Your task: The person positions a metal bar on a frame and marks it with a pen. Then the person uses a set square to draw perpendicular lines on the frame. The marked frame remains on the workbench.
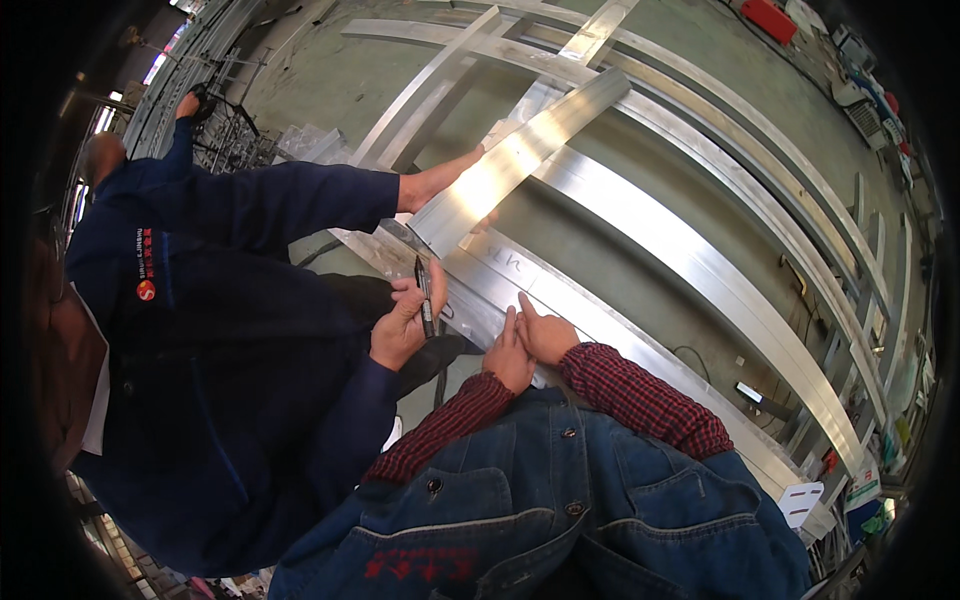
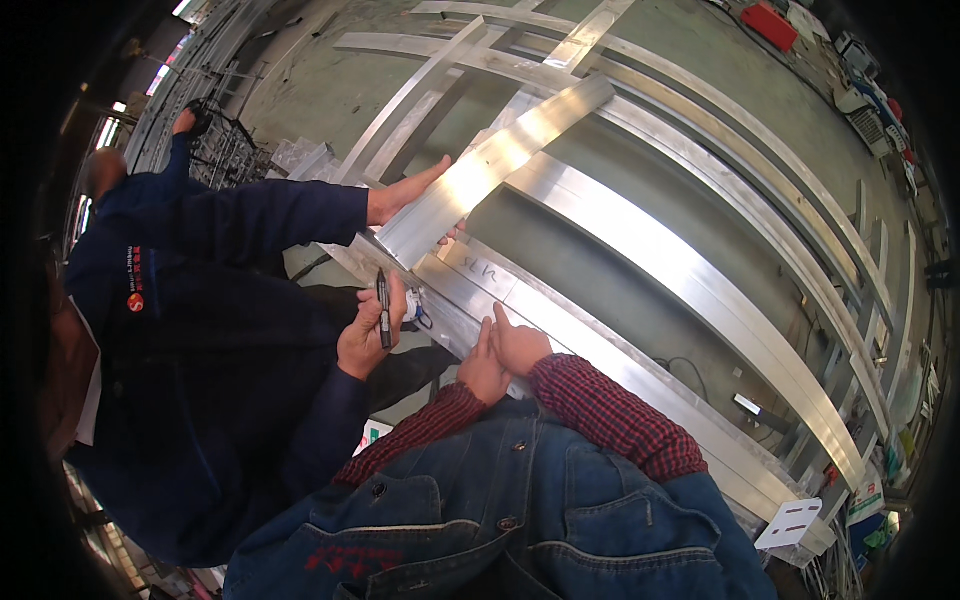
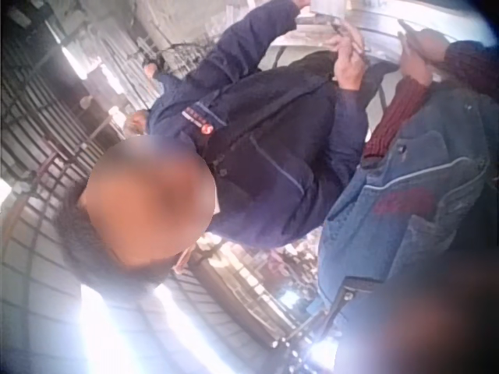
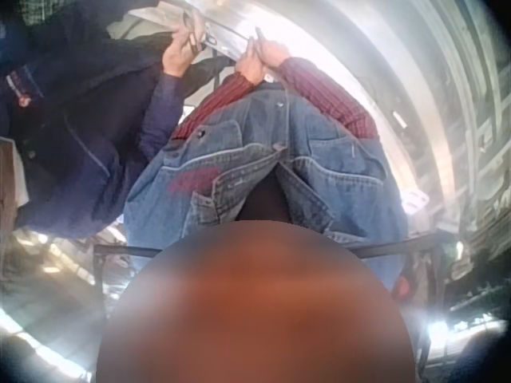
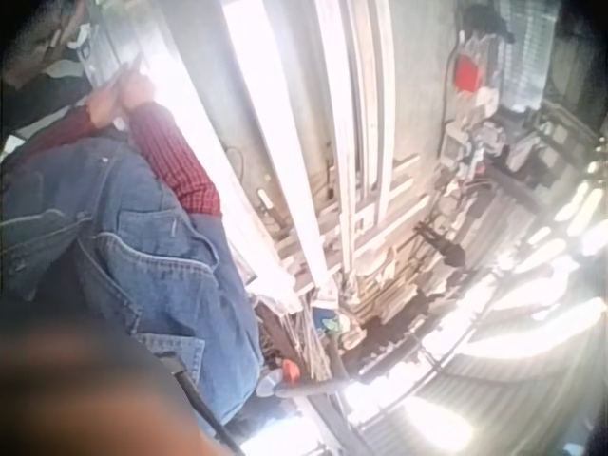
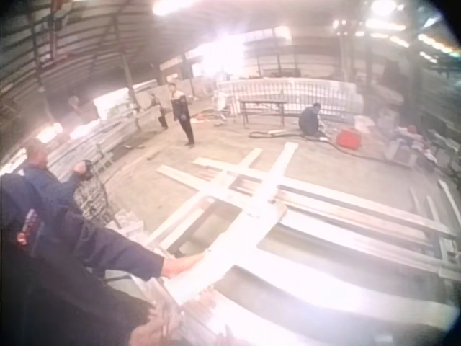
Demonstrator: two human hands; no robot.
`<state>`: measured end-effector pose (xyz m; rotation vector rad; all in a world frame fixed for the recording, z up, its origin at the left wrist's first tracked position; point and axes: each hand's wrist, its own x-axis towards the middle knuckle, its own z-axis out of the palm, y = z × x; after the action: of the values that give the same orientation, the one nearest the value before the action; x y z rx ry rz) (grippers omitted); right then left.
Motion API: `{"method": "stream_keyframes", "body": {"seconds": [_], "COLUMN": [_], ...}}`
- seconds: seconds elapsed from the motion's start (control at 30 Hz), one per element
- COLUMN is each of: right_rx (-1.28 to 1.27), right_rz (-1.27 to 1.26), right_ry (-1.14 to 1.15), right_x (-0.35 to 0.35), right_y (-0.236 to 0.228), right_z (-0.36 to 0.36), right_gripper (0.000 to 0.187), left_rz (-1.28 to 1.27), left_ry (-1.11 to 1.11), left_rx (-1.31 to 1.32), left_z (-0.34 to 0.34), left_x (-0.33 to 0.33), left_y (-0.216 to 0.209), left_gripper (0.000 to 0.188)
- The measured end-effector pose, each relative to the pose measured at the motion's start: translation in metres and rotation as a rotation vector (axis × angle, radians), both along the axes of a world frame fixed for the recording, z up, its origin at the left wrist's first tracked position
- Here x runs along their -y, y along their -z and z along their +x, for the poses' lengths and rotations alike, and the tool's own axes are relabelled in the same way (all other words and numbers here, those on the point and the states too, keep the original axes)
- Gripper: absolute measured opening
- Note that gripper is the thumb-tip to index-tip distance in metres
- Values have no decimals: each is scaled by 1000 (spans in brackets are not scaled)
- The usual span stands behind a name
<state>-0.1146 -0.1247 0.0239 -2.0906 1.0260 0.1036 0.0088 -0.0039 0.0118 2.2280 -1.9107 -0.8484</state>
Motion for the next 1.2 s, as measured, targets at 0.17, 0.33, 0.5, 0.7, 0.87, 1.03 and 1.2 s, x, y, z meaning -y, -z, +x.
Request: {"method": "stream_keyframes", "body": {"seconds": [0.17,0.33,0.5,0.7,0.87,1.03,1.2], "right_rx": [-87,-177,-179,-118,-114,39,158], "right_rz": [-100,-116,-76,-91,-163,-400,-236], "right_ry": [108,246,294,306,276,272,269], "right_x": [2,16,24,32,48,74,86], "right_y": [0,7,14,26,33,36,52], "right_z": [-9,-30,-48,-59,-60,-43,-15], "right_gripper": [87,103,90,61,38,31,34], "left_rz": [79,60,42,-94,-49,15,-109], "left_ry": [-18,-37,-119,-182,-148,-224,-322], "left_rx": [35,44,10,-85,-193,-220,-208], "left_z": [-10,-15,-18,-24,-32,-26,-17], "left_x": [9,11,-4,-5,1,3,1], "left_y": [-13,-21,-9,19,26,27,31], "left_gripper": [106,105,106,107,103,99,102]}}
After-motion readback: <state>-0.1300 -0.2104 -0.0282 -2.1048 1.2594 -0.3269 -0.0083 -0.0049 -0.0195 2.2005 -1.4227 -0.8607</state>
